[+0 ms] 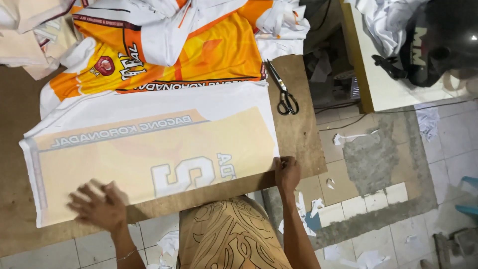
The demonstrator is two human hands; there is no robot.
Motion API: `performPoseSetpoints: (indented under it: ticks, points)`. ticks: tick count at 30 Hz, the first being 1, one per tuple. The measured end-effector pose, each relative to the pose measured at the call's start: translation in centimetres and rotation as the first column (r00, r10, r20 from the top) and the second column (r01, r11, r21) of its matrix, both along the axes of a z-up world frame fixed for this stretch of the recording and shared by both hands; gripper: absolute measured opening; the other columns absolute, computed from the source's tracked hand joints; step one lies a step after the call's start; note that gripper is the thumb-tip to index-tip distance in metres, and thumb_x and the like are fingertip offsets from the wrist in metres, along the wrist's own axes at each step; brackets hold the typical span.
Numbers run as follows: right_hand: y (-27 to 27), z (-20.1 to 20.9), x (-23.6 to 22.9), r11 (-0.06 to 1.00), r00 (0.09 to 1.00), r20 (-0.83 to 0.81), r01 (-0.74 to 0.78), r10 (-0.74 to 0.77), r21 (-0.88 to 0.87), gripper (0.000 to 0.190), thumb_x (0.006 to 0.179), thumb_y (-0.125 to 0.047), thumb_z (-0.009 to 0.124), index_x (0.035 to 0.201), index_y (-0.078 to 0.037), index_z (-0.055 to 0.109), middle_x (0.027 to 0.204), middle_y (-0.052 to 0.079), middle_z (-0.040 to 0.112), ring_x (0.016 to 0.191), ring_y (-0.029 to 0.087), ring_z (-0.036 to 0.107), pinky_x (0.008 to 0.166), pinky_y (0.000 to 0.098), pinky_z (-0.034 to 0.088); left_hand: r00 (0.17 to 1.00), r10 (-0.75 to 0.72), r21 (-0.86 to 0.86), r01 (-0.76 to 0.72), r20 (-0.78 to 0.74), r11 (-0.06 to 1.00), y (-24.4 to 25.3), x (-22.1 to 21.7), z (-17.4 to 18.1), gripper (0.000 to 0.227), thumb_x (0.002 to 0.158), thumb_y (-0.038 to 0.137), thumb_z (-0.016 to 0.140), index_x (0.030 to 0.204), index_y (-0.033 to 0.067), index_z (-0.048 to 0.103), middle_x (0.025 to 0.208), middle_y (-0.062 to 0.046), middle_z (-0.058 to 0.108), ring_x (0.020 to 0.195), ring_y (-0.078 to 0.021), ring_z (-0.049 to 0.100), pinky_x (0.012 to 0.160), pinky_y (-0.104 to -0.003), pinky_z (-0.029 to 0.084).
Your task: The person lays out a large piece of white and orange printed fabric on a wooden table and smooths it flat. Using a pair of scissors, the person cuts the fabric along a straight line, separating a section from the main piece. The cut fabric is then folded and set aside.
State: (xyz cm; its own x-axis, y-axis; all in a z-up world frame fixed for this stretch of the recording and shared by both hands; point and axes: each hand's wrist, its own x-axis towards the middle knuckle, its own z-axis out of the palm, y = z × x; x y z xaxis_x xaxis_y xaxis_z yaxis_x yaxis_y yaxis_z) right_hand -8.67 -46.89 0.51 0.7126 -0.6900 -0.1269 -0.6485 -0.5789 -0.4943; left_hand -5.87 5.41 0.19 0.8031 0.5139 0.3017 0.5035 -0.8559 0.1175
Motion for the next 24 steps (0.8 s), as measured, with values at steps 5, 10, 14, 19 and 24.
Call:
performPoseSetpoints:
  ticks: [5,10,14,19,24]
  points:
    - [-2.2,-1.6,-0.8,0.996,0.996,0.002,-0.092,0.092,0.016,0.028,0.098,-0.037,0.062,0.094,-0.008,0.063,0.095,0.018,0.068,0.086,0.044,0.065,0.075,0.055,0.049,0.907,0.346,-0.109,-0.329,0.24,0.938,5.8,-4.3,-3.9,0.063,0.104,0.063,0.072,0.118,0.0025,0.065,0.123,-0.022,0.055,0.109,-0.0422,0.051,0.073,-0.066,0.048]
    - [-1.8,-0.5,-0.5,0.982,0.98,-0.098,-0.164,0.173,0.096,0.041,0.089,-0.046,0.074,0.105,-0.008,0.073,0.106,0.012,0.075,0.092,0.034,0.072,0.072,0.0483,0.055,0.905,0.364,-0.126,-0.344,0.221,0.931,9.2,-4.2,-6.3,0.032,0.098,0.038,0.087,0.073,0.0247,0.073,0.063,0.01,0.068,0.053,-0.0069,0.064,0.049,-0.039,0.061]
    - [-3.4,-3.6,-0.5,0.958,0.97,-0.013,-0.237,0.242,0.163,0.025,0.099,-0.035,0.066,0.103,-0.01,0.066,0.095,0.01,0.064,0.084,0.03,0.065,0.069,0.0454,0.05,0.843,0.405,-0.524,-0.179,0.355,0.833,9.6,-3.3,-5.3,0.029,0.094,0.013,0.084,0.085,0.0134,0.056,0.083,-0.001,0.064,0.071,-0.0166,0.064,0.059,-0.039,0.057]
    - [-2.8,0.3,0.0,0.747,0.984,0.056,0.09,-0.168,0.659,0.052,0.068,-0.015,0.092,0.103,-0.005,0.056,0.098,0.02,0.07,0.082,0.032,0.073,0.057,0.0443,0.067,0.279,0.959,-0.955,0.27,-0.049,-0.127,8.4,-2.7,-0.1,0.037,0.066,0.017,0.062,0.088,0.0131,0.032,0.091,-0.012,0.047,0.07,-0.0275,0.066,0.066,-0.038,0.034]
    - [-3.1,0.3,-0.2,0.74,0.994,0.065,0.02,-0.085,0.672,0.047,0.073,-0.006,0.088,0.107,-0.008,0.055,0.1,0.025,0.074,0.081,0.032,0.076,0.058,0.0419,0.066,0.63,0.776,-0.981,-0.137,0.022,0.139,7.4,-3.7,0.9,0.056,0.077,-0.001,0.085,0.11,0.0297,0.051,0.114,0.005,0.06,0.094,-0.0145,0.071,0.079,-0.031,0.077]
